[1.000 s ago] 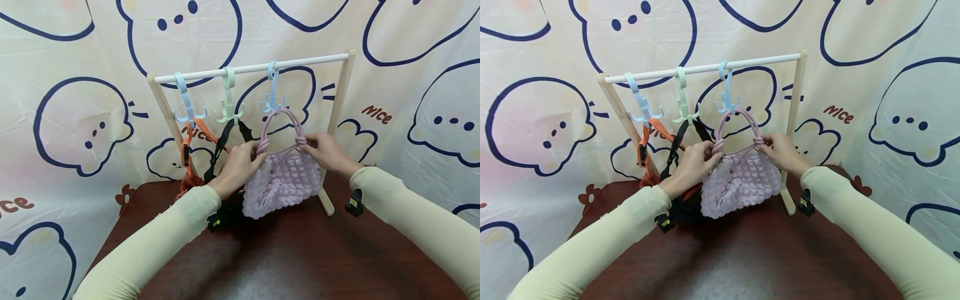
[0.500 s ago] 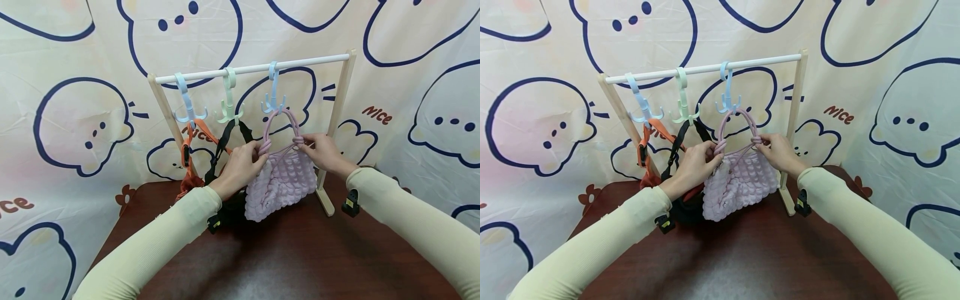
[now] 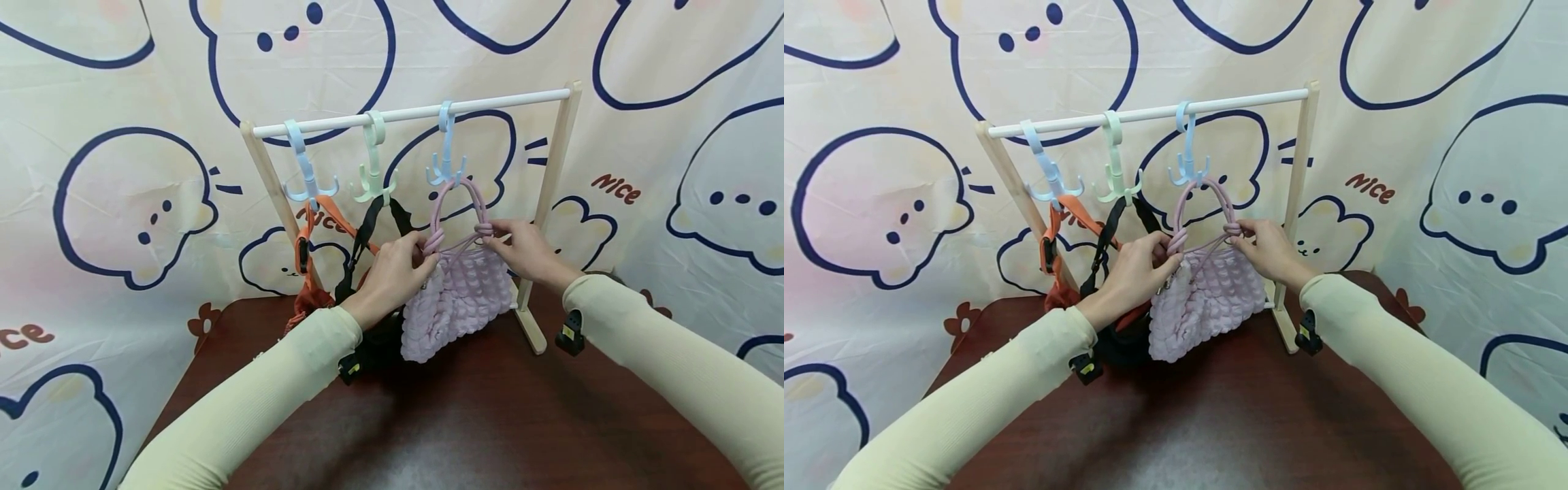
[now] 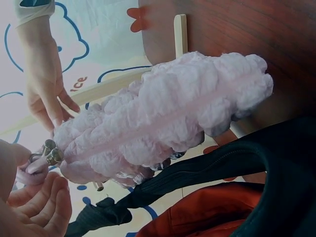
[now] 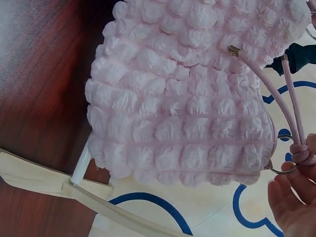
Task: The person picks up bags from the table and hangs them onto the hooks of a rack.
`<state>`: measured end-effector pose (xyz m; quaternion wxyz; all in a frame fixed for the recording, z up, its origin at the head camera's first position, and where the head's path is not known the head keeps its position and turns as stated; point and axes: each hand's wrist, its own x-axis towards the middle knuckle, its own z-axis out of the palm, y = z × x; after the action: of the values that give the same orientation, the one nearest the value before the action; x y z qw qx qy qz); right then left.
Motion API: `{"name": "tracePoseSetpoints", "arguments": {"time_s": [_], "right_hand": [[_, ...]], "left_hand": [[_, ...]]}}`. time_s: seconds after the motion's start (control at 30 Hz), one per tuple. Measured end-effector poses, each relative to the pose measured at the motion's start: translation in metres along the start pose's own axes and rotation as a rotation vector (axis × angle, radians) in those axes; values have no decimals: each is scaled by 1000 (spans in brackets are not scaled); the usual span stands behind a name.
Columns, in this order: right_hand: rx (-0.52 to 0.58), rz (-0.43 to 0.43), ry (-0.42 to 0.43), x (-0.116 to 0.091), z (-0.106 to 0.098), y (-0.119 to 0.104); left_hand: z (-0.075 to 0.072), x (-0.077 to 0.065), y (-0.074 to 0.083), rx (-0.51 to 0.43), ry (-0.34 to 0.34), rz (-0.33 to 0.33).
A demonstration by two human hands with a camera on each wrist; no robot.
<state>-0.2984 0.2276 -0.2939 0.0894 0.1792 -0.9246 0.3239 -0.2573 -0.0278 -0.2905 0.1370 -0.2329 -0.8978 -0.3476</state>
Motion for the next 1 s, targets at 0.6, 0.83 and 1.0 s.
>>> {"name": "tracePoseSetpoints", "arguments": {"time_s": [0.6, 0.83, 1.0], "right_hand": [[44, -7, -55, 1, 1, 0], [67, -33, -48, 2, 1, 0], [65, -42, -37, 2, 0, -1]], "left_hand": [[1, -1, 1, -12, -3, 10], [0, -1, 0, 22, 9, 17], [-1, 0, 1, 47, 15, 27]]}}
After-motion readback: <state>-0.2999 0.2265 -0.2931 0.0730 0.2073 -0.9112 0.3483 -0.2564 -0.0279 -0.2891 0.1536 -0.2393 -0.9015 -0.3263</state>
